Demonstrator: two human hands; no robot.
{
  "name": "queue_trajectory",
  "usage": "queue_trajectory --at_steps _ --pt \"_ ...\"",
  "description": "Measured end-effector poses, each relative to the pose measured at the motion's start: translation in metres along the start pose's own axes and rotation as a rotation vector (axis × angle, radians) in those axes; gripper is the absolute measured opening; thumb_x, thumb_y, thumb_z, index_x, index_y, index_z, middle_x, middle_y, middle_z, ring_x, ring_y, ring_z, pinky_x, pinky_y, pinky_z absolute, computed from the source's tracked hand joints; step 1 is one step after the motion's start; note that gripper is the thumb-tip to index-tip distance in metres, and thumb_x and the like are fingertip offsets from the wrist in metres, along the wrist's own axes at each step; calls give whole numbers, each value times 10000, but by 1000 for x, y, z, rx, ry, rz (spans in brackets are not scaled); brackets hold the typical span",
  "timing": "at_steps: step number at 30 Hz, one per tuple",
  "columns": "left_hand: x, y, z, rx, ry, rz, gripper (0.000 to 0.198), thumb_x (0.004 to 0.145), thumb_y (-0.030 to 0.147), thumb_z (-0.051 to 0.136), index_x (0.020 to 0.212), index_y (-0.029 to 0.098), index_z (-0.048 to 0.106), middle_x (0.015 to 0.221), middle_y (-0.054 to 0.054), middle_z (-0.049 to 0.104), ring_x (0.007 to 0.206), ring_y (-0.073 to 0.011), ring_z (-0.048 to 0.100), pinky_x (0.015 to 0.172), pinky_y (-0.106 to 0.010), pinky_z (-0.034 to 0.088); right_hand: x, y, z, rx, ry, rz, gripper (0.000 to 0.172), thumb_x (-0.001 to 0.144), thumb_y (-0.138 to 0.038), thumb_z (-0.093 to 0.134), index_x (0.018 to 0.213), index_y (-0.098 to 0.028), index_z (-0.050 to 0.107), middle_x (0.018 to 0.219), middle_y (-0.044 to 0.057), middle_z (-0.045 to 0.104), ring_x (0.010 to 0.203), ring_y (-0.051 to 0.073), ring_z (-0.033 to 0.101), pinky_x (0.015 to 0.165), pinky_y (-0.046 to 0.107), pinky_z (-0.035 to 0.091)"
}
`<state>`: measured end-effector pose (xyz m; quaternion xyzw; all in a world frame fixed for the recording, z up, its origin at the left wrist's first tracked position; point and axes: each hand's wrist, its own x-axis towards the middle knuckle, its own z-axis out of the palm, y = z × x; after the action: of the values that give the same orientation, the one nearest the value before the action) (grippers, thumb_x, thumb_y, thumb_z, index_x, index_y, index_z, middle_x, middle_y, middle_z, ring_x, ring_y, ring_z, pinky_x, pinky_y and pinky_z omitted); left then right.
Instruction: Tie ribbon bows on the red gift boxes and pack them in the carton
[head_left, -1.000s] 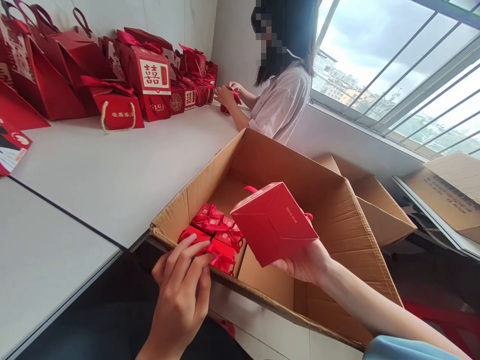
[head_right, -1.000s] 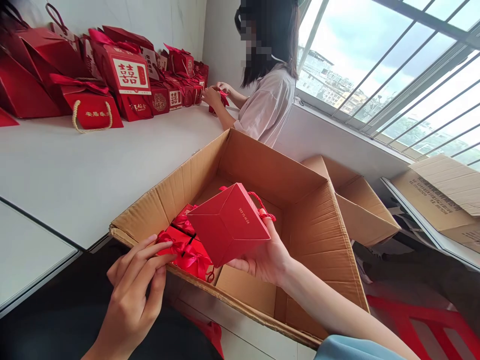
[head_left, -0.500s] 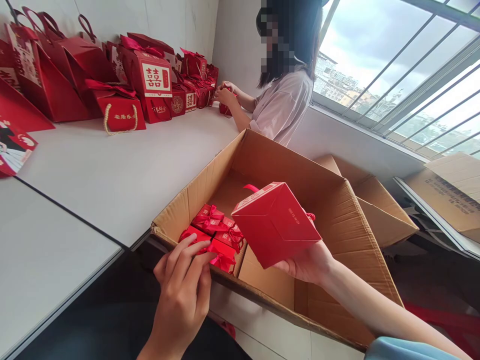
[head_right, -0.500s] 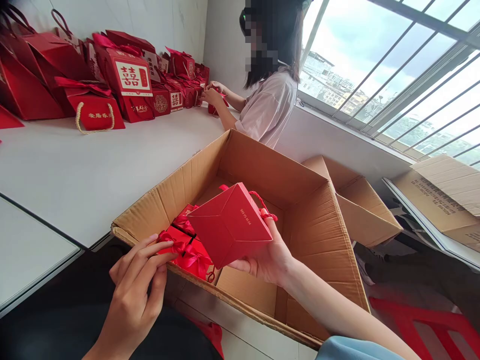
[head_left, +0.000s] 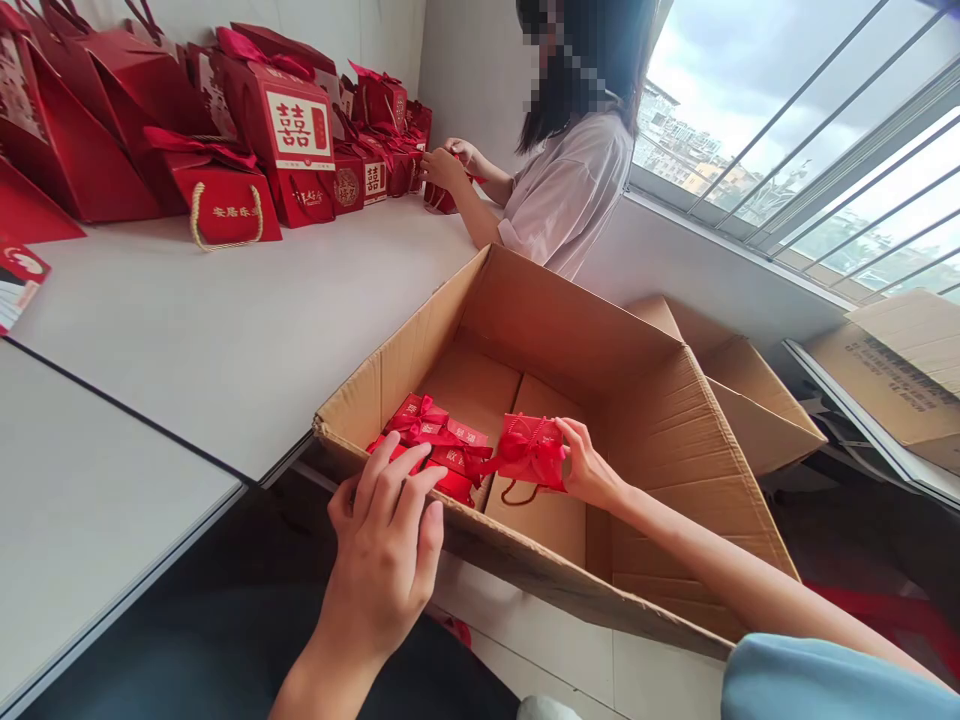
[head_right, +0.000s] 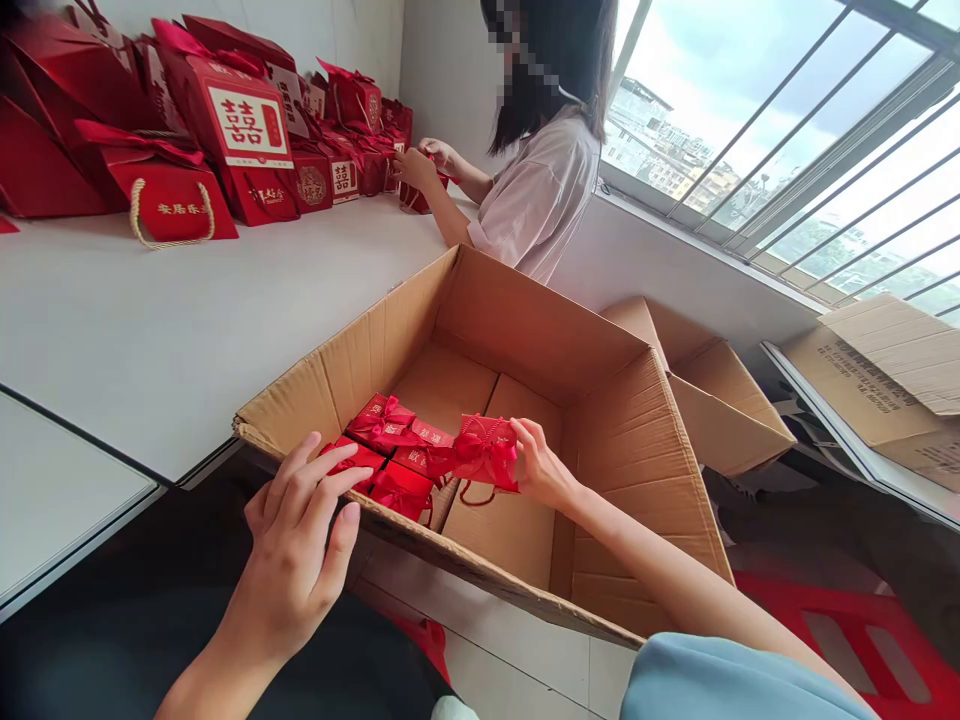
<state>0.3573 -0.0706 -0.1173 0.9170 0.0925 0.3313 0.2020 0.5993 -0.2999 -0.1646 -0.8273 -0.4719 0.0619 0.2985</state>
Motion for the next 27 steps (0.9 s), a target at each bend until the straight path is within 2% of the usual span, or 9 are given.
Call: queue_trajectory --at_steps 3,10,13,17,20,23,25,27 --pt "-2 -1 0 42 -16 10 299 862 197 451 1157 216 496 1256 -111 562 1336 -296 342 954 -417 307 -14 17 20 20 -62 42 966 661 -521 728 1385 -230 160 1290 213 293 1164 376 456 872 591 508" --pt "-9 -6 1 55 -42 30 339 873 250 480 1209 212 463 1292 -129 527 1370 -301 272 993 -436 281 -50 36 63 94 -149 159 1062 620 -679 673 1402 -234 108 1325 209 250 1224 393 406 913 584 472" --pt "-9 -6 1 41 -58 30 344 878 250 483 1218 207 453 1307 -135 507 1389 -298 226 1016 -446 254 -64 47 72 101 -185 214 1152 566 -705 688 1408 -193 92 1328 233 249 1260 430 347 936 611 425" --pt "-7 -6 3 18 -58 -4 349 885 265 475 1231 237 436 1315 -117 495 1397 -304 211 1039 -452 232 -67 55 71 89 -218 270 1168 591 -604 726 1424 -134 56 1312 255 294 1255 420 354 1000 644 312" --pt "-4 -4 4 6 -47 3 360 882 266 482 1236 226 432 1320 -121 480 1409 -302 179 1067 -443 202 -63 50 70 95 -274 271 1130 606 -512 744 1425 -113 75 1292 251 314 1222 402 392 997 625 321" --pt "0 -2 5 -7 -53 10 369 885 268 481 1247 220 423 1325 -124 458 1419 -287 145 1100 -432 161 -62 35 75 133 -365 225 1104 578 -483 762 1409 -99 146 1258 230 351 1150 357 469 964 540 406" --pt "1 -2 5 -19 -57 -7 373 890 267 471 1256 230 410 1326 -123 447 1422 -287 133 1114 -447 146 -60 25 78 164 -430 184 1015 601 -496 742 1383 -101 229 1192 197 425 1073 319 527 913 487 463" --pt "1 -2 5 -21 -65 -5 385 888 266 472 1264 231 399 1328 -127 437 1422 -296 124 1122 -465 139 -56 17 78 182 -460 153 864 690 -518 665 1356 -112 294 1133 172 478 1027 300 550 880 480 484"
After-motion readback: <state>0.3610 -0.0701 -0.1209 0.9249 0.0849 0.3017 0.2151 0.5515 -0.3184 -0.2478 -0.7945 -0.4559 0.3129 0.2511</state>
